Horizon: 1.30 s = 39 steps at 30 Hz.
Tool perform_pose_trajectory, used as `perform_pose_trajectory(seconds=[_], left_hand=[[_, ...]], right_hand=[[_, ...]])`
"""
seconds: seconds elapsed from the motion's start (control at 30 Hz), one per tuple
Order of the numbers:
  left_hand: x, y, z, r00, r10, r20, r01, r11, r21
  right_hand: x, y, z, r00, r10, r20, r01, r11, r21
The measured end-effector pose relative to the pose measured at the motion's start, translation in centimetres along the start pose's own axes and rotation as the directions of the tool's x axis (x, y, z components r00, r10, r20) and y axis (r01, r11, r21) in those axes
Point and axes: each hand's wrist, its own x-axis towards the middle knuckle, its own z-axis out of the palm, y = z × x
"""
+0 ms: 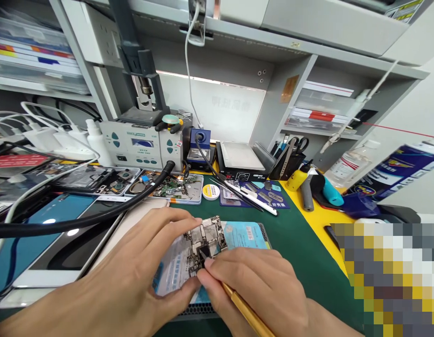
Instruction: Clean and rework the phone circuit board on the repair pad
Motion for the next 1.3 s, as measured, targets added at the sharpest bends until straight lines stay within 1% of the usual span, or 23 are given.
perform_pose_trajectory(seconds=[0.13, 0.4, 0.57, 0.7, 0.83, 1.03, 1.3], left_hand=[[0.03, 0.01, 0.02, 1.000, 0.002, -0.014, -0.002, 1.000, 0.015], [0.06, 0.12, -0.06, 1.000, -0.002, -0.012, 0.002, 1.000, 0.008], [0.36, 0.32, 0.26, 0.997, 0.005, -0.073, -0.001, 0.999, 0.048], [0.52, 0.43, 0.45, 0.996, 0.004, -0.090, 0.002, 0.998, 0.066], [0.39, 0.38, 0.23, 0.997, -0.002, -0.076, 0.006, 0.999, 0.053], [-0.15, 0.26, -0.20, 1.000, 0.000, -0.001, 0.000, 1.000, 0.003], [0.17, 0.04, -0.19, 1.000, -0.010, 0.012, 0.010, 1.000, -0.009]], right_hand=[[-0.15, -0.14, 0.11, 0.999, -0.013, -0.049, 0.012, 1.000, -0.015], [-0.15, -0.37, 0.24, 1.000, -0.015, -0.023, 0.015, 1.000, 0.003], [-0.13, -0.47, 0.23, 0.999, -0.005, -0.033, 0.006, 1.000, 0.021], [-0.04, -0.58, 0.37, 0.999, -0.005, -0.036, 0.005, 1.000, 0.005], [-0.10, -0.71, 0.41, 0.999, -0.004, -0.038, 0.005, 1.000, 0.020], [-0.41, -0.57, 0.21, 0.999, -0.015, -0.035, 0.015, 1.000, 0.020], [-0.32, -0.55, 0.15, 1.000, -0.011, -0.026, 0.012, 0.999, 0.039]])
